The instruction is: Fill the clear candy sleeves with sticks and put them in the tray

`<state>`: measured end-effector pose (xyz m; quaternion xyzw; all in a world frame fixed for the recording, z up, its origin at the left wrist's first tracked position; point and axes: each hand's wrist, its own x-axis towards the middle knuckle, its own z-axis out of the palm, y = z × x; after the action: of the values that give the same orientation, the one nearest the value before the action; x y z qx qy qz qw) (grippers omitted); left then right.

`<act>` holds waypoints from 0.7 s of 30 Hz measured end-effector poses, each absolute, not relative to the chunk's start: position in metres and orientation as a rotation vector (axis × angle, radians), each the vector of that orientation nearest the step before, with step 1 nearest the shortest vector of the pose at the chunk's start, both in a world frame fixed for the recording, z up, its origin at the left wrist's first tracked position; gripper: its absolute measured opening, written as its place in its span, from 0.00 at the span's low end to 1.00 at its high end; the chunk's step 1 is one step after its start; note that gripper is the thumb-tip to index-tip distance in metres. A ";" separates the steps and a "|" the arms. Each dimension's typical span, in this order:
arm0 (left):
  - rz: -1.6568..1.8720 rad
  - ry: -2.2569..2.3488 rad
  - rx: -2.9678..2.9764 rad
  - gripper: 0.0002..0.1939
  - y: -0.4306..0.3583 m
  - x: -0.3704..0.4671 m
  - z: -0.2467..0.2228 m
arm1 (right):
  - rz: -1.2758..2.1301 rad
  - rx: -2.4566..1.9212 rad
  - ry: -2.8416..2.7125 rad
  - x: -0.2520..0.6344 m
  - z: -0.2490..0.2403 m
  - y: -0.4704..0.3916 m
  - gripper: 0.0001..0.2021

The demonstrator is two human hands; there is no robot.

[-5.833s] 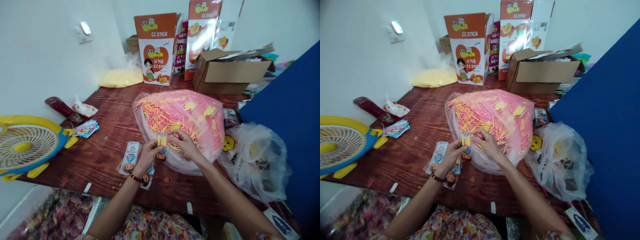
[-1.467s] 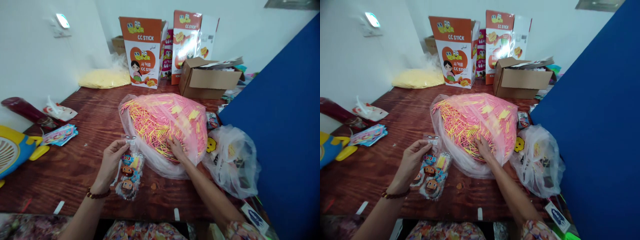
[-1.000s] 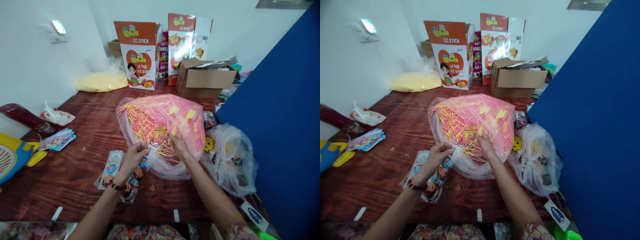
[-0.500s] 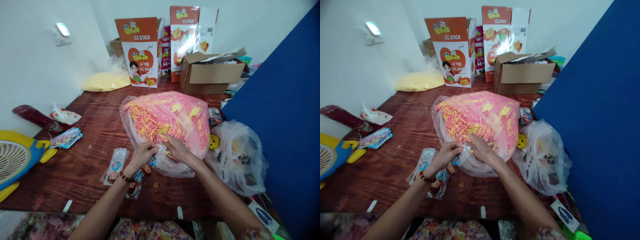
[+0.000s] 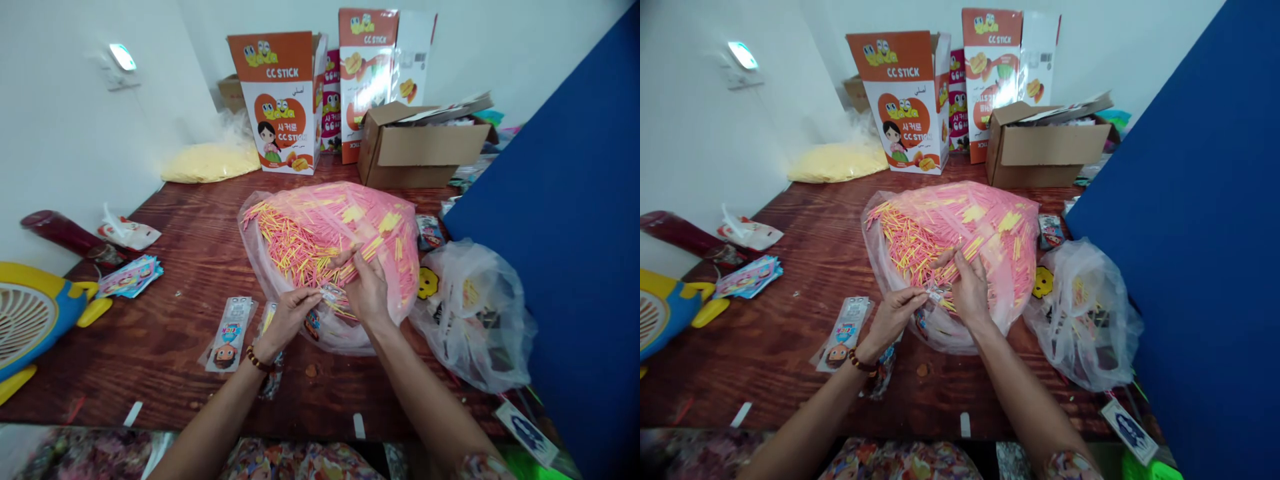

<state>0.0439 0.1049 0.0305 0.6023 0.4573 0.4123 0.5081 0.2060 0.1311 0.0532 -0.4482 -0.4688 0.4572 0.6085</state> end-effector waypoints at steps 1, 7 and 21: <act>1.004 1.102 1.439 0.15 0.105 0.045 0.031 | 1.038 -1.033 -1.070 0.201 0.054 0.130 0.21; 1.057 1.112 1.357 0.15 0.106 0.048 0.031 | 1.111 -0.975 -1.022 0.187 0.051 0.121 0.15; 1.122 1.065 1.253 0.14 0.115 0.055 0.023 | 1.203 -1.018 -1.204 0.203 0.053 0.117 0.14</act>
<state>0.0548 0.1152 0.0233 0.5282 0.4489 0.4728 0.5441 0.2028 0.1169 0.0533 -0.4296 -0.5079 0.5076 0.5476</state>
